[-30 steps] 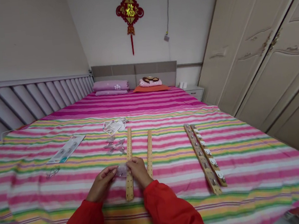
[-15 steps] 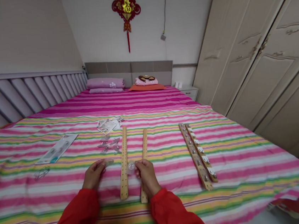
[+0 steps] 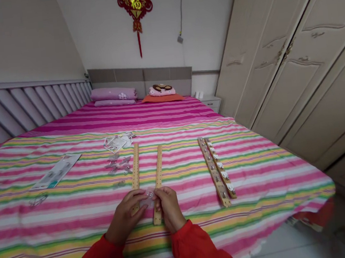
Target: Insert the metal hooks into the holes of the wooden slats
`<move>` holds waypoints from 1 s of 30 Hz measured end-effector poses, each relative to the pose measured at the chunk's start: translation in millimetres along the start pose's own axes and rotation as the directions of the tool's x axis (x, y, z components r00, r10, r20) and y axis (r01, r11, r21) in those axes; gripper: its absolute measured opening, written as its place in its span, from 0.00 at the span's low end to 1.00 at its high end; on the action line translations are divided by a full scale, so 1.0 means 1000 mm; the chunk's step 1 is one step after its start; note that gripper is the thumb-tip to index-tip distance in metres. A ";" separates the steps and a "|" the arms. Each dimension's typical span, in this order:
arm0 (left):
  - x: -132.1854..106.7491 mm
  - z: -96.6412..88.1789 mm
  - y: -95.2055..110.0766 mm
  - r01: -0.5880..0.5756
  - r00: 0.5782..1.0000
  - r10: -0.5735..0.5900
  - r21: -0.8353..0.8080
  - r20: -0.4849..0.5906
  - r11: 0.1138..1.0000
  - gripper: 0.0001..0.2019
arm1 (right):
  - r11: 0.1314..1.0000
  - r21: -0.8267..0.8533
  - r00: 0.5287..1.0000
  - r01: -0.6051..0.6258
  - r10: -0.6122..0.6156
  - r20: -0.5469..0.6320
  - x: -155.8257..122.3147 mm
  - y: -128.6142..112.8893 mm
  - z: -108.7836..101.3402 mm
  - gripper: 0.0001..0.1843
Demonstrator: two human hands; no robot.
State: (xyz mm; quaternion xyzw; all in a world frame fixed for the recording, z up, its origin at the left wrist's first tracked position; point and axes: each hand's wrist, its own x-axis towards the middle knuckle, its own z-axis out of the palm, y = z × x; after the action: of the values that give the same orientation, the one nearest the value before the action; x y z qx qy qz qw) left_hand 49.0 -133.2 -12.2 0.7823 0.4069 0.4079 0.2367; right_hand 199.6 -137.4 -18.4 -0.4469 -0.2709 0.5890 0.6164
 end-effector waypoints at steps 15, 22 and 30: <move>0.012 0.006 0.036 0.469 0.867 -0.491 -0.479 0.087 0.742 0.14 | 0.989 -0.144 0.993 0.020 -0.003 0.117 -0.025 -0.008 -0.029 0.18; 0.019 0.023 0.024 0.505 0.841 -0.526 -0.537 0.128 0.676 0.20 | 0.994 -0.101 0.994 0.041 -0.030 0.105 -0.027 0.000 -0.035 0.15; 0.002 0.037 0.021 0.544 0.769 -0.636 -0.584 0.062 0.602 0.29 | 0.996 -0.078 0.999 -0.035 0.033 -0.024 -0.033 0.014 -0.043 0.14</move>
State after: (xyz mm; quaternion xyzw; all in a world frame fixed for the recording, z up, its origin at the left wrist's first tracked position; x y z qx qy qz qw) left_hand 89.8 -144.7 -17.3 0.4609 0.5178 0.4669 0.5490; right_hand 224.4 -180.6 -43.2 -0.4819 -0.2792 0.5831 0.5914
